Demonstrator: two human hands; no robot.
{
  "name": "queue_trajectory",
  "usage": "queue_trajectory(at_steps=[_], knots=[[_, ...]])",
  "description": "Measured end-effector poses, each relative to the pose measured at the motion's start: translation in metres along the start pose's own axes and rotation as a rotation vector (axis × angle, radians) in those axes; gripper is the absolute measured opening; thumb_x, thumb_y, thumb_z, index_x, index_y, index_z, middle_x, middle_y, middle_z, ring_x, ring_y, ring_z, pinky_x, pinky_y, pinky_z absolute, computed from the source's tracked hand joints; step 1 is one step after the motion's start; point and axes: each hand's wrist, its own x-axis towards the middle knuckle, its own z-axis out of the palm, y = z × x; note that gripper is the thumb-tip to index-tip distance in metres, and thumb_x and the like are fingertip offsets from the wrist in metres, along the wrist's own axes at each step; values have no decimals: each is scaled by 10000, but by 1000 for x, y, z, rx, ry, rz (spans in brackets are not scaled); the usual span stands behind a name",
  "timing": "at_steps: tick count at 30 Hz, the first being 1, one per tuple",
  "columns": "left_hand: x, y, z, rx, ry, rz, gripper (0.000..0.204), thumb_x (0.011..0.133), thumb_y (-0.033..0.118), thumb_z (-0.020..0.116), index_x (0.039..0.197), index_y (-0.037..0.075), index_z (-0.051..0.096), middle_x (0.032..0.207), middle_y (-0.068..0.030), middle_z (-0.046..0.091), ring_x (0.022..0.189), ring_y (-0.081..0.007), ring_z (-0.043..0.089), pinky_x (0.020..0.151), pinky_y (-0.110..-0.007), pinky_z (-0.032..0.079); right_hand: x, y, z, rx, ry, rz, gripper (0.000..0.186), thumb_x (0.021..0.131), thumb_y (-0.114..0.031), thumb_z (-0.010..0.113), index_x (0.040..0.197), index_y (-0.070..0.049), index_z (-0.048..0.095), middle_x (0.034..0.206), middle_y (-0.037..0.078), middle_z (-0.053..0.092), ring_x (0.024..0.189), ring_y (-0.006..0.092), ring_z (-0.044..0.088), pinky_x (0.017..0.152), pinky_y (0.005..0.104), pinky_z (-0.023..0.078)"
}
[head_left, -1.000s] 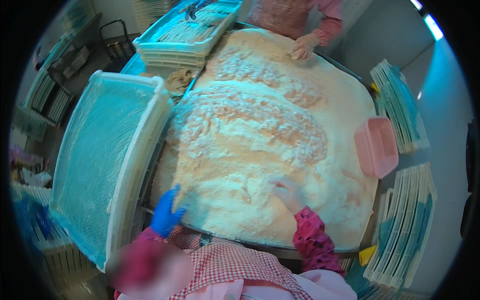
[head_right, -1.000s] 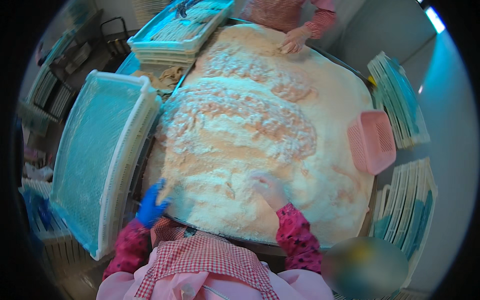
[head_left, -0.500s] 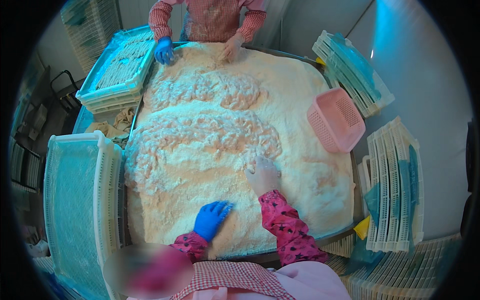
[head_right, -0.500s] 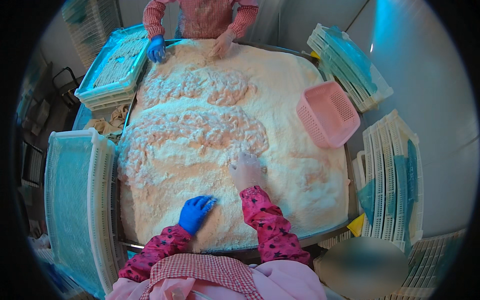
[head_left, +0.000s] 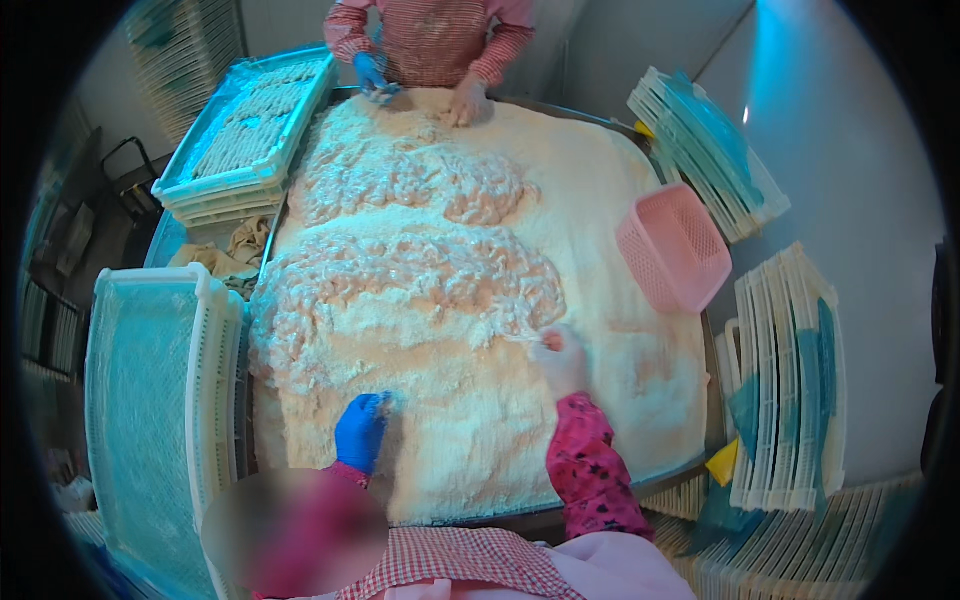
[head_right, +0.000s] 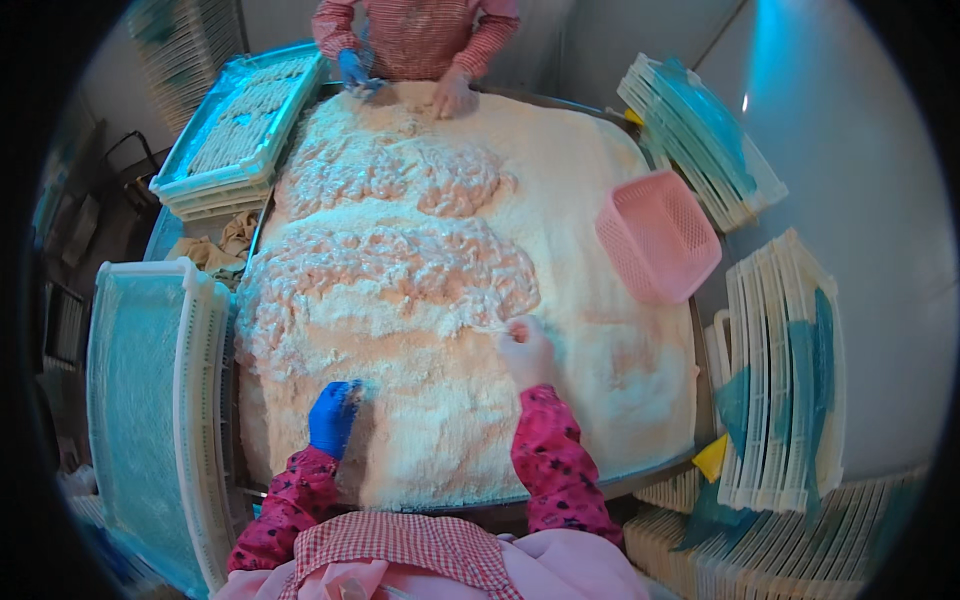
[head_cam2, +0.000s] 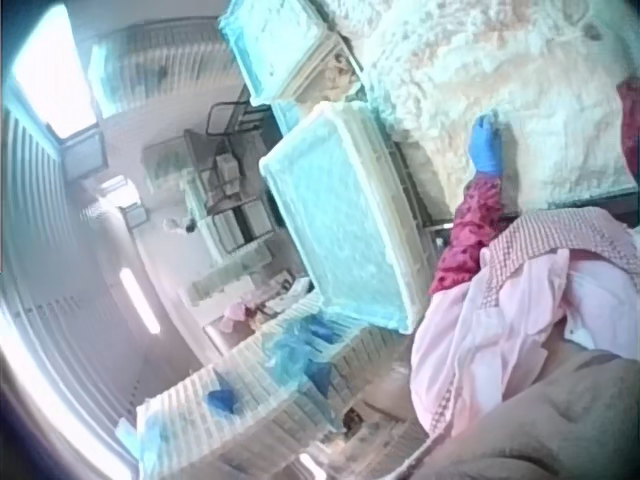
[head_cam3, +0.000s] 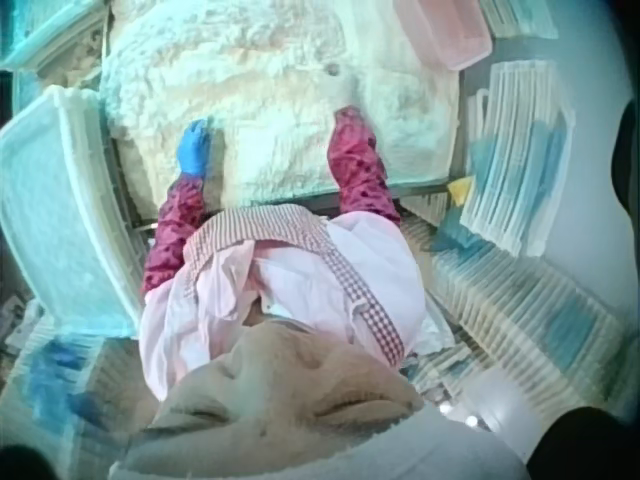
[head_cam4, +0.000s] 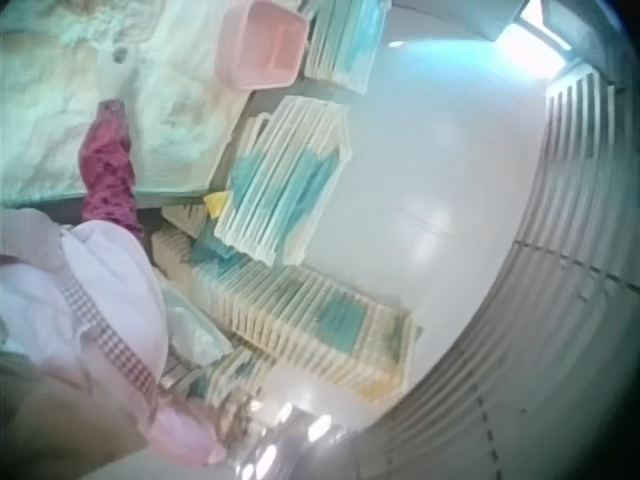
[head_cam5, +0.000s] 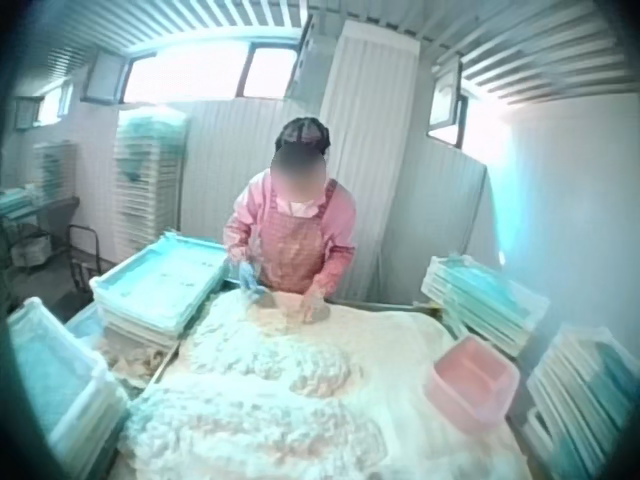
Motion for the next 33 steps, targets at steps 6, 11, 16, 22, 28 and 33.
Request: queue_trajectory(at_steps=[6, 11, 16, 22, 28, 33], knots=[[-6, -7, -16, -103, 49, -78, 341, 741, -18, 607, 1069, 74, 587, 980, -117, 596, 884, -269, 591, 761, -312, 470, -41, -30, -3, -1, -289, -457, 256, 692, -83, 672, 936, -46, 605, 897, 61, 615, 848, 167, 588, 774, 300, 460], [16, 17, -33, -18, -106, 191, 461, 705, 151, 678, 1138, 68, 542, 1102, -127, 557, 1027, -312, 527, 880, -387, 419, -75, -3, -19, -299, -563, -454, 520, 654, -223, 720, 1129, -78, 565, 1135, 103, 562, 1065, 283, 517, 934, 373, 382], [17, 47, 35, 129, -398, 355, 642, 696, 275, 688, 1254, 88, 430, 1252, -131, 461, 1093, -309, 476, 922, -400, 387, -104, 2, 41, -498, -305, -641, 448, 677, -165, 693, 1100, -73, 577, 1069, 121, 583, 1037, 301, 521, 912, 367, 399], [13, 30, 7, 82, -410, 246, 474, 770, 274, 620, 1197, 106, 502, 1174, -98, 532, 1016, -298, 528, 845, -392, 436, -95, 24, -9, -270, -242, -328, 346, 694, -144, 664, 1026, -76, 596, 1011, 106, 599, 1006, 290, 533, 883, 389, 399], [10, 26, 36, 105, -319, 219, 309, 791, 217, 583, 1092, 149, 581, 1047, -64, 604, 889, -293, 566, 746, -399, 470, -98, 16, 23, -536, -302, -754, 440, 645, -242, 703, 1052, -126, 580, 1074, 51, 559, 1032, 253, 500, 915, 420, 352], [4, 21, 9, 196, -278, 326, 286, 762, 138, 573, 1048, 156, 590, 1030, -55, 593, 877, -283, 563, 759, -384, 454, -91, 69, 2, -507, -391, -415, 430, 666, -171, 681, 1078, -112, 572, 1122, 72, 534, 1060, 256, 474, 908, 413, 361]])
